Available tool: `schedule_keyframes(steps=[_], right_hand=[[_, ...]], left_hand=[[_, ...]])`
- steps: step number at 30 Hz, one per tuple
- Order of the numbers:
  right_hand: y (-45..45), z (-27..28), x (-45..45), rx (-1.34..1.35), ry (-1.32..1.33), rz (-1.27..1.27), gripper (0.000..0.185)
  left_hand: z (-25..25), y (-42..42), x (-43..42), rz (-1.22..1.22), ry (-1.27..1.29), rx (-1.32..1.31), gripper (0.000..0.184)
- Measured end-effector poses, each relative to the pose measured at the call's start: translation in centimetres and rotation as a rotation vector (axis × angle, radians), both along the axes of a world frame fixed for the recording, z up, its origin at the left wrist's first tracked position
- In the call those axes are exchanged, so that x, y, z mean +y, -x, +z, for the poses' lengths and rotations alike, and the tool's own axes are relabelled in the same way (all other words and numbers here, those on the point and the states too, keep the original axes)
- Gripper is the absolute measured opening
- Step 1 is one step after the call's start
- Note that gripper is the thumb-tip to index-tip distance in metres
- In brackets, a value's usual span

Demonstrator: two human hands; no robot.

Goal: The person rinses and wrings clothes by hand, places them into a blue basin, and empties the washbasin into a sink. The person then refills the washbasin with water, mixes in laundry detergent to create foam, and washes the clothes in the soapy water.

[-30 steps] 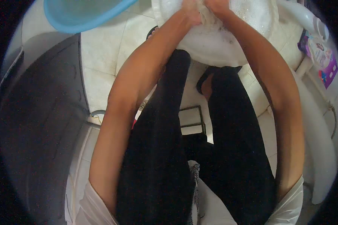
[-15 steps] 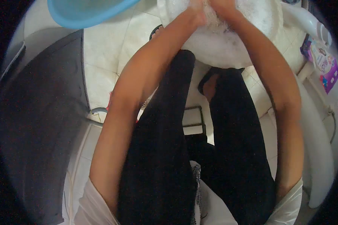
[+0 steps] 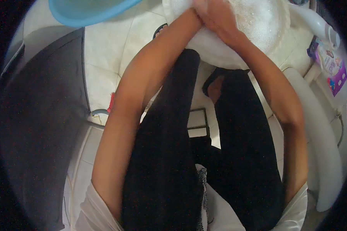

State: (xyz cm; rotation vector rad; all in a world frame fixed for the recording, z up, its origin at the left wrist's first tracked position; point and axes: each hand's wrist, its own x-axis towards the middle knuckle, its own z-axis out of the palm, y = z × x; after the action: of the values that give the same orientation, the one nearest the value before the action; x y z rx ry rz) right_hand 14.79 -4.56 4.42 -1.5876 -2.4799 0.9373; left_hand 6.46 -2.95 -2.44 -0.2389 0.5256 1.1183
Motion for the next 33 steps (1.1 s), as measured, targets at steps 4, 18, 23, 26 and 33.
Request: schedule_keyframes(steps=[4,18,23,26,33], right_hand=[[-0.7,-1.8,-0.1,0.177,-0.129,0.008,0.039],[-1.0,-10.0,10.1,0.174,-0.338,-0.334,0.034],[1.4,-0.7,4.6,0.187,-0.360,-0.093,0.034],[1.5,0.2,5.1,0.028,-0.139,0.063,0.033],[-2.2,-9.5,13.8,0.126,-0.250,-0.082,0.031]], left_hand=[[-0.3,-0.3,0.6,-0.020,-0.002,0.001,0.051],[-0.2,0.7,4.8,-0.051,0.007,0.018,0.051],[-0.1,0.8,4.5,-0.037,0.011,0.004,0.050],[-0.1,0.8,4.7,-0.045,0.011,0.009,0.050],[-0.1,0.6,5.0,-0.054,0.012,0.017,0.050]])
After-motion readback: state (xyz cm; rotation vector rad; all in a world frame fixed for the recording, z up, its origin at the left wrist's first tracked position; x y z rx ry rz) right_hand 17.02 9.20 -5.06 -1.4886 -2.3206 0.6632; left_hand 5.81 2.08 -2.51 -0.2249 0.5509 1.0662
